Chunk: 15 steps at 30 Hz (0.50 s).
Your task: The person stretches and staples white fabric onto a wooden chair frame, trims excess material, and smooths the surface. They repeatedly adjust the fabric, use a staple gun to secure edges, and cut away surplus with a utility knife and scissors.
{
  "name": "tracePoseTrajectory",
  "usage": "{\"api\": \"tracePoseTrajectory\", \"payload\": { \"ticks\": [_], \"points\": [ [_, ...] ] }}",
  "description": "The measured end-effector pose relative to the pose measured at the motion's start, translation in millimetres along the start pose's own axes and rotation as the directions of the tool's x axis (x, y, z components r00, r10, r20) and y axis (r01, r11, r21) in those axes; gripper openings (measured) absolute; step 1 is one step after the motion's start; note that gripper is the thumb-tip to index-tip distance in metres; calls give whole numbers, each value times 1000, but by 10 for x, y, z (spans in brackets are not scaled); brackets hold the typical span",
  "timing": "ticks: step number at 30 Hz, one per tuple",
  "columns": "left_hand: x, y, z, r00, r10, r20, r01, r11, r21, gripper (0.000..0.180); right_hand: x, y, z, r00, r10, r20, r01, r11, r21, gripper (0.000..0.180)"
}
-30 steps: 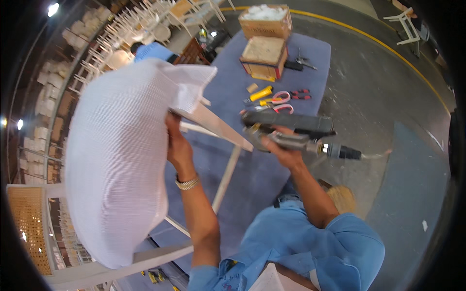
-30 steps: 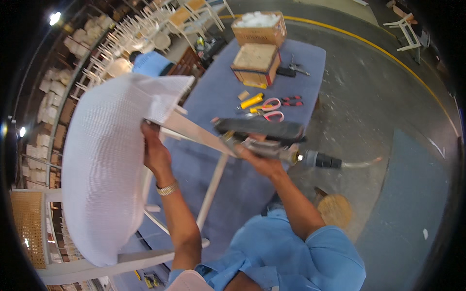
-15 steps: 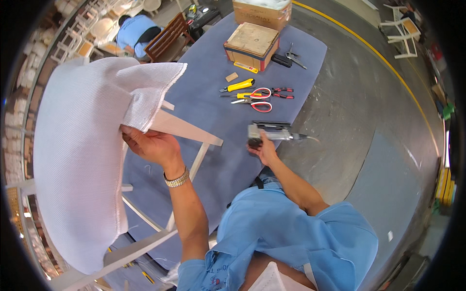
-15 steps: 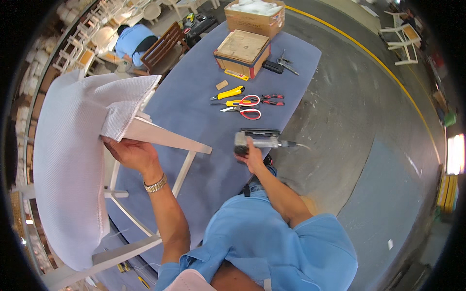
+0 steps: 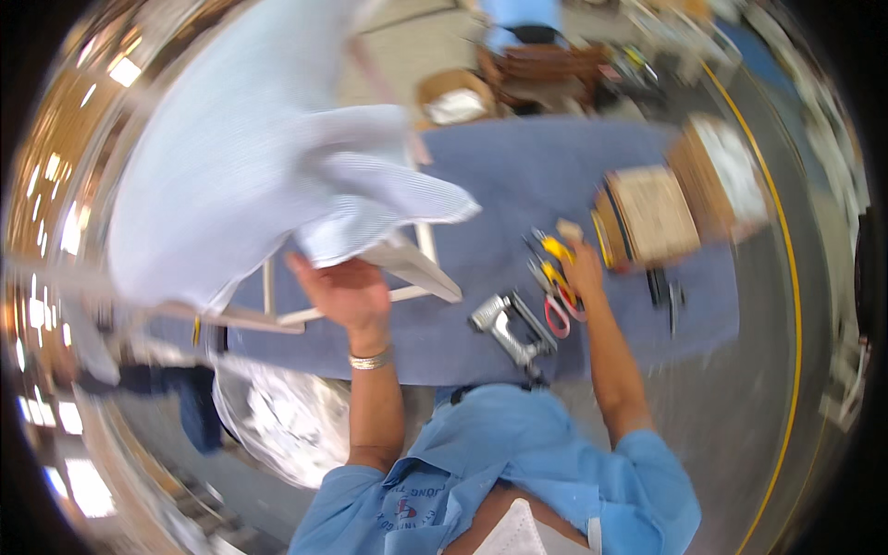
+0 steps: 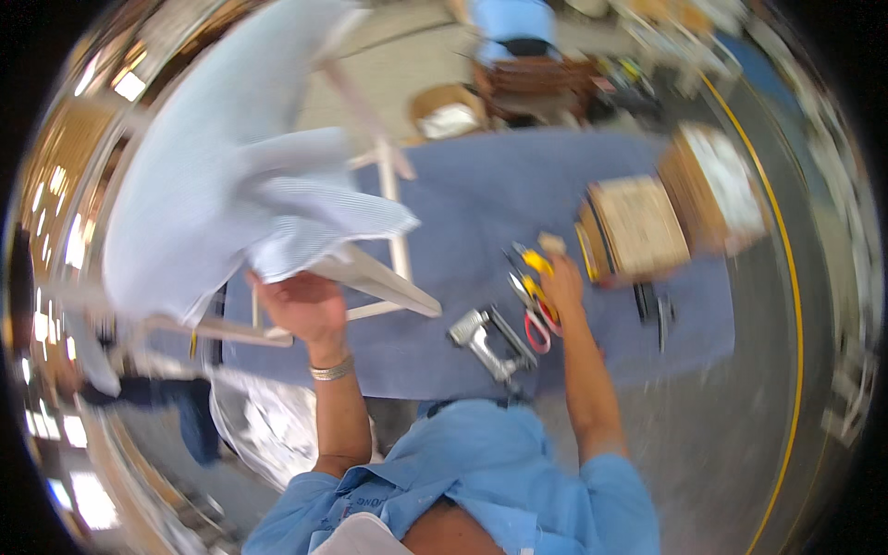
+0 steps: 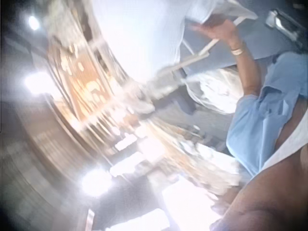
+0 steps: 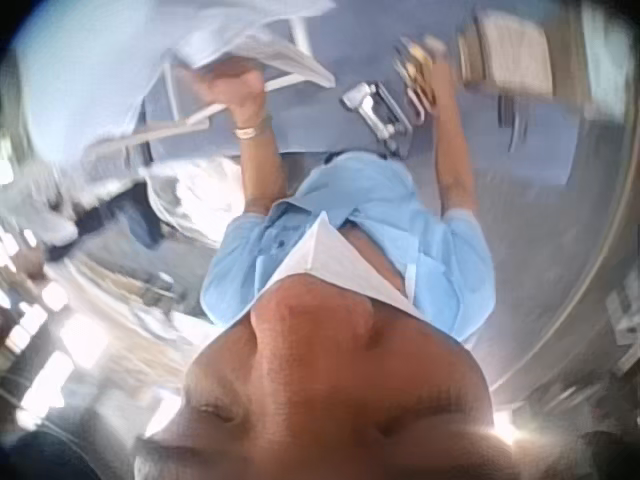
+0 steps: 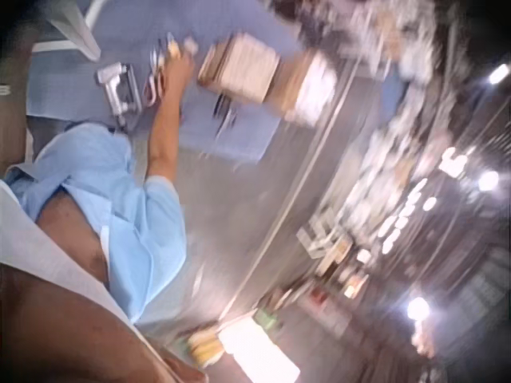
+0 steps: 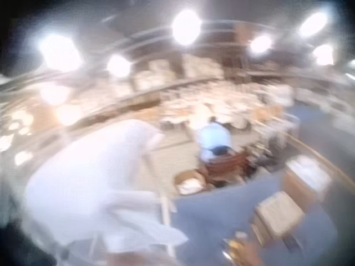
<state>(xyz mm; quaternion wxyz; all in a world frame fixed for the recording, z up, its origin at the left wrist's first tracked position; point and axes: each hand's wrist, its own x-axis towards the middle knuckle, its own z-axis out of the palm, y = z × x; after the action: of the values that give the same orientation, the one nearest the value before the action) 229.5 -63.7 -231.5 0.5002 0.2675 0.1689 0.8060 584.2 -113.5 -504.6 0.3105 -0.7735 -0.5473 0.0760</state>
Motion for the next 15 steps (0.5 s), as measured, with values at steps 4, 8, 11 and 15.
{"api": "tracePoseTrajectory", "payload": {
  "ticks": [4,8,11,15],
  "points": [
    [-128,73,-120,955,36,293,-20,998,-58,54,290,96,165,946,-24,323,88,979,-186,40],
    [-276,-80,130,953,173,247,-214,966,148,59,496,738,253,911,-111,398,101,994,46,39],
    [-264,-130,197,933,256,252,-306,934,185,55,683,690,-113,886,-31,462,-275,769,578,41],
    [-239,178,441,951,253,177,-291,927,238,40,824,-701,-1397,876,-57,479,-425,383,821,46]
  ]
}}
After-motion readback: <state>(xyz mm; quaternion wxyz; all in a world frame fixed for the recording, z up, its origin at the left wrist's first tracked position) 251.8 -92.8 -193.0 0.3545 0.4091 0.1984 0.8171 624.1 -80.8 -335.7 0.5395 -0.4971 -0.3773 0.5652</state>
